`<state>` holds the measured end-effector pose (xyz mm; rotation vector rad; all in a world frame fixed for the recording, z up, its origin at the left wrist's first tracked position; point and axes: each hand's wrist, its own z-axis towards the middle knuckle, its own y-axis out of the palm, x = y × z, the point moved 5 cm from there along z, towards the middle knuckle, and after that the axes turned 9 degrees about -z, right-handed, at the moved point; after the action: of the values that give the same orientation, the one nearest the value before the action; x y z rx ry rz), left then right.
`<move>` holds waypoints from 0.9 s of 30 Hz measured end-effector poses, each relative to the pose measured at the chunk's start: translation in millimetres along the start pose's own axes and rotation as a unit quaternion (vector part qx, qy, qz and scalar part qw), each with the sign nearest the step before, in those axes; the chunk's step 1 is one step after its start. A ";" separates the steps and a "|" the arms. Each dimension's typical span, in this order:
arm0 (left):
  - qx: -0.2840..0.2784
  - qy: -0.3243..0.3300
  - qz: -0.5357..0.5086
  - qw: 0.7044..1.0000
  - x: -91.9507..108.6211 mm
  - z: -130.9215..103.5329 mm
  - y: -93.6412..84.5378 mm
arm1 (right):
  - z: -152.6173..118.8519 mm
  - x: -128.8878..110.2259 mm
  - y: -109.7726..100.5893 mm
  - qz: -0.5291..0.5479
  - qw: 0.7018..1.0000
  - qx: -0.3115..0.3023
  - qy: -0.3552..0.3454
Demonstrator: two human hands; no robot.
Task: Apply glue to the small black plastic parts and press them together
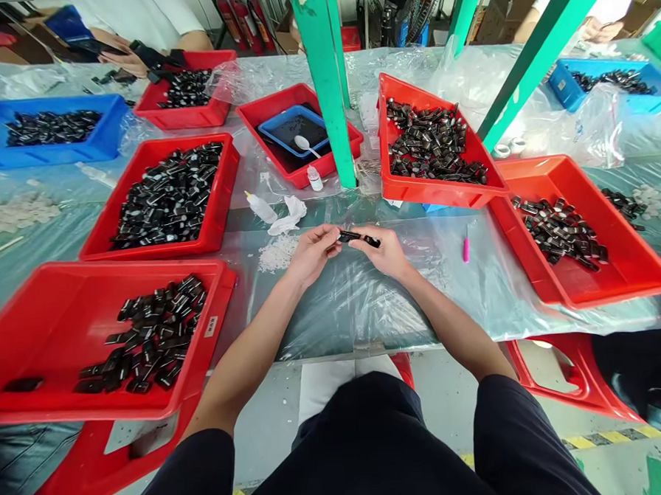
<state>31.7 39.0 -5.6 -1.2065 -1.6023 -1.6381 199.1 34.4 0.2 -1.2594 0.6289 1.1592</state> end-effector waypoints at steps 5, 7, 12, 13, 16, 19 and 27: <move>-0.007 0.007 0.001 1.000 1.3 -2.7 4.9 | 2.4 1.6 -1.8 0.008 1.000 0.003 0.001; -0.002 0.025 0.029 0.999 2.0 -2.8 5.1 | 3.3 3.0 -2.0 0.009 1.000 0.005 0.000; 0.018 0.146 0.155 0.977 11.9 -7.5 7.3 | 3.4 2.1 0.2 0.035 0.999 0.000 0.030; 0.022 0.173 0.189 0.966 14.6 -9.2 8.1 | 2.6 0.7 1.6 0.050 0.998 -0.009 0.043; 0.033 0.219 0.257 0.941 19.0 -12.2 8.4 | -1.6 -2.7 9.4 0.136 0.982 -0.059 0.115; 0.065 0.214 0.236 0.946 19.4 -10.6 1.6 | -7.6 -3.5 19.8 0.281 0.928 -0.100 0.222; 0.031 0.217 0.286 0.933 15.5 -13.3 12.2 | -15.3 6.4 37.2 0.415 0.829 -0.103 0.361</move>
<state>32.3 27.5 15.3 -1.0495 -0.9081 -1.3339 170.6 18.3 -24.1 -1.6830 1.7931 1.4451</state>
